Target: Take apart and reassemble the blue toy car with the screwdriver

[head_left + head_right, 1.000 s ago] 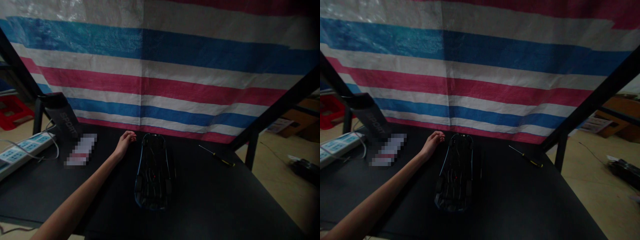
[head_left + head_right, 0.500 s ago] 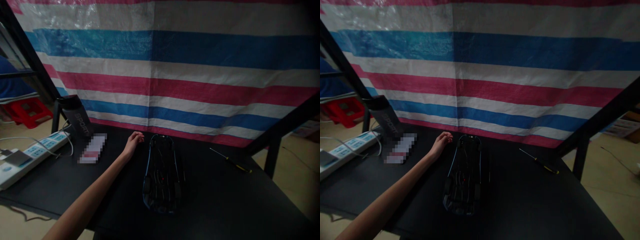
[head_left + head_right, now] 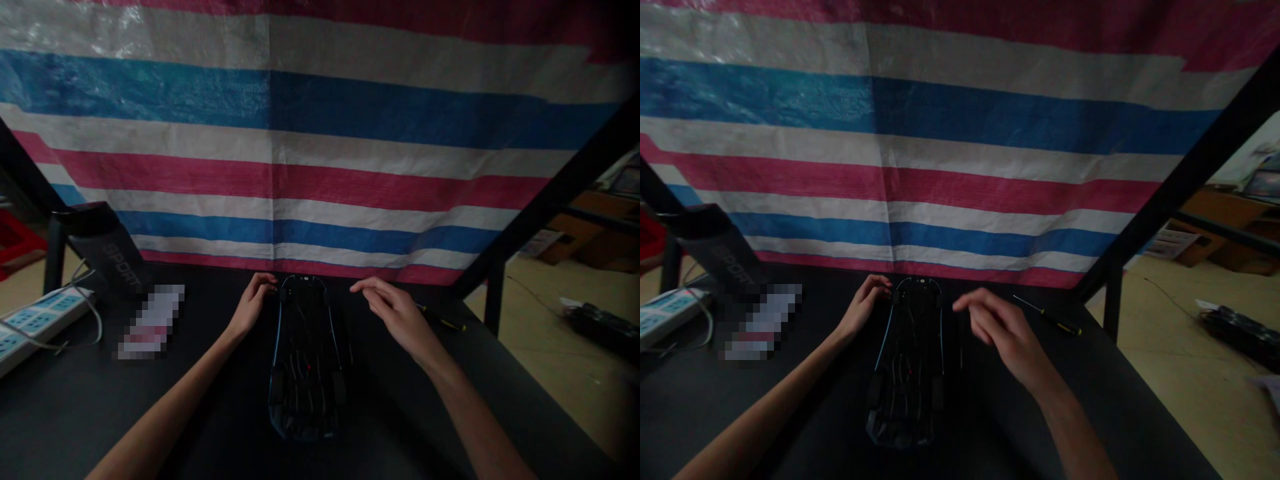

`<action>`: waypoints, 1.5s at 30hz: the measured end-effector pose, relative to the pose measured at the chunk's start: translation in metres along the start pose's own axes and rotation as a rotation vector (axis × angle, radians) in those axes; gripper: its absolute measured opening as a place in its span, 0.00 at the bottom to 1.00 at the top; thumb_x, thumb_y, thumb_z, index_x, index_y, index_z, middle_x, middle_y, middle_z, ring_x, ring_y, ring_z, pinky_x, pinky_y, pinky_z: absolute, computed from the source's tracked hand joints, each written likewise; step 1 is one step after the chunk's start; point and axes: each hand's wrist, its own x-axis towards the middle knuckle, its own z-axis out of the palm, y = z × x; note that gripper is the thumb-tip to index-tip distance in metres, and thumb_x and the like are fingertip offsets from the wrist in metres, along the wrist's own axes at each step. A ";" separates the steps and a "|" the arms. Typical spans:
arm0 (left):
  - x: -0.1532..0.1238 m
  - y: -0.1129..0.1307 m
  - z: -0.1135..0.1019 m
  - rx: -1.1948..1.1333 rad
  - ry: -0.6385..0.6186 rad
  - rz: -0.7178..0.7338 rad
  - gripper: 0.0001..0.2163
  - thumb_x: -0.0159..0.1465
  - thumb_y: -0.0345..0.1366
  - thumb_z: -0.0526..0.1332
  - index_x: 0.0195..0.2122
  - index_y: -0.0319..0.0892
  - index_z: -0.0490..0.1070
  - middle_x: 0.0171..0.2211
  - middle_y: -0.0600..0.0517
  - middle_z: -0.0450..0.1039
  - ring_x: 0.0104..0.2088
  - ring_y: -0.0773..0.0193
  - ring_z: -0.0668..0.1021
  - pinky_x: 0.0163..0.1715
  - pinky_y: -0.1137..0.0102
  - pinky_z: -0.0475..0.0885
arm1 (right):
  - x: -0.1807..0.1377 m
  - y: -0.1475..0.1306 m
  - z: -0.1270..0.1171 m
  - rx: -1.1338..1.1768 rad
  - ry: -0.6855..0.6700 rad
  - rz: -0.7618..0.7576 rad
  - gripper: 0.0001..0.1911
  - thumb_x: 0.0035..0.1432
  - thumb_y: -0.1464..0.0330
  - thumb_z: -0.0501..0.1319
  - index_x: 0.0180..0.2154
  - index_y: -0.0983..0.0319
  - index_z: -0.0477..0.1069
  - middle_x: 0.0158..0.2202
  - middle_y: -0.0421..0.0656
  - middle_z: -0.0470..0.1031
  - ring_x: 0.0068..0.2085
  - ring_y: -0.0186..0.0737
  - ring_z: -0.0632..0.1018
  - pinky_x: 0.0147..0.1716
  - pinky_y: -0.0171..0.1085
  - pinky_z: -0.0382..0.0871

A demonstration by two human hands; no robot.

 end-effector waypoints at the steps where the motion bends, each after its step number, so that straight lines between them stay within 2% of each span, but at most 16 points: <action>1: -0.004 0.003 0.002 0.013 -0.011 0.008 0.11 0.63 0.41 0.65 0.44 0.43 0.75 0.45 0.51 0.77 0.45 0.60 0.79 0.50 0.64 0.73 | 0.003 0.008 0.004 -0.081 0.017 0.042 0.16 0.76 0.58 0.58 0.54 0.61 0.75 0.49 0.47 0.80 0.43 0.41 0.81 0.44 0.43 0.78; 4: -0.017 0.012 0.009 0.082 -0.094 0.010 0.17 0.70 0.45 0.61 0.57 0.46 0.74 0.58 0.48 0.75 0.59 0.53 0.77 0.62 0.59 0.68 | 0.009 0.032 0.020 -0.389 0.035 0.189 0.17 0.77 0.60 0.50 0.49 0.58 0.77 0.36 0.43 0.80 0.35 0.41 0.80 0.35 0.38 0.68; 6: -0.024 0.019 0.014 0.147 -0.185 -0.001 0.21 0.72 0.46 0.59 0.65 0.49 0.70 0.63 0.48 0.73 0.64 0.49 0.74 0.66 0.56 0.66 | 0.007 0.046 0.030 -0.479 -0.012 0.233 0.16 0.75 0.58 0.53 0.49 0.55 0.77 0.29 0.40 0.78 0.32 0.43 0.79 0.31 0.37 0.61; 8: -0.030 0.023 0.018 0.185 -0.256 -0.003 0.23 0.72 0.46 0.60 0.68 0.51 0.69 0.63 0.48 0.74 0.65 0.47 0.74 0.68 0.54 0.65 | 0.002 0.054 0.039 -0.520 -0.095 0.228 0.15 0.73 0.55 0.57 0.52 0.53 0.76 0.25 0.37 0.74 0.29 0.42 0.78 0.29 0.36 0.55; 11: -0.032 0.025 0.021 0.216 -0.320 0.035 0.22 0.71 0.46 0.63 0.65 0.52 0.73 0.64 0.48 0.74 0.66 0.45 0.73 0.70 0.52 0.63 | -0.005 0.058 0.048 -0.624 -0.226 0.184 0.16 0.71 0.58 0.60 0.57 0.52 0.73 0.26 0.36 0.74 0.28 0.40 0.76 0.28 0.36 0.52; 13: -0.031 0.024 0.021 0.253 -0.340 0.079 0.19 0.70 0.47 0.65 0.61 0.52 0.77 0.65 0.47 0.73 0.70 0.44 0.69 0.73 0.52 0.59 | -0.006 0.059 0.051 -0.662 -0.264 0.167 0.16 0.71 0.61 0.59 0.58 0.52 0.72 0.28 0.37 0.75 0.30 0.40 0.77 0.29 0.35 0.52; 18: -0.029 0.021 0.020 0.322 -0.359 0.118 0.16 0.70 0.47 0.65 0.57 0.51 0.80 0.64 0.48 0.73 0.73 0.46 0.65 0.76 0.54 0.52 | -0.003 0.064 0.053 -0.659 -0.260 0.168 0.14 0.73 0.63 0.58 0.57 0.52 0.72 0.29 0.37 0.74 0.30 0.38 0.76 0.29 0.35 0.52; 26: -0.029 0.021 0.020 0.307 -0.385 0.112 0.20 0.72 0.47 0.64 0.63 0.51 0.75 0.64 0.47 0.74 0.67 0.46 0.72 0.72 0.54 0.59 | -0.004 0.068 0.055 -0.647 -0.225 0.159 0.14 0.72 0.62 0.58 0.55 0.52 0.74 0.26 0.34 0.70 0.29 0.38 0.75 0.28 0.35 0.51; 30: -0.026 0.020 0.019 0.352 -0.395 0.153 0.16 0.72 0.47 0.63 0.57 0.50 0.79 0.62 0.46 0.75 0.70 0.46 0.68 0.74 0.53 0.55 | -0.003 0.069 0.055 -0.643 -0.219 0.153 0.14 0.72 0.62 0.58 0.56 0.52 0.73 0.27 0.34 0.71 0.28 0.37 0.74 0.28 0.35 0.51; 39: -0.027 0.023 0.019 0.363 -0.383 0.144 0.17 0.71 0.48 0.63 0.56 0.51 0.80 0.61 0.46 0.75 0.70 0.45 0.68 0.75 0.50 0.53 | -0.003 0.072 0.054 -0.638 -0.220 0.143 0.13 0.72 0.62 0.57 0.55 0.52 0.74 0.26 0.34 0.70 0.29 0.37 0.74 0.28 0.35 0.51; 45: -0.026 0.022 0.019 0.342 -0.372 0.115 0.17 0.70 0.50 0.65 0.56 0.52 0.81 0.64 0.46 0.73 0.73 0.43 0.64 0.76 0.49 0.51 | -0.004 0.069 0.054 -0.631 -0.222 0.138 0.13 0.72 0.62 0.58 0.55 0.52 0.74 0.26 0.34 0.70 0.28 0.37 0.74 0.28 0.35 0.51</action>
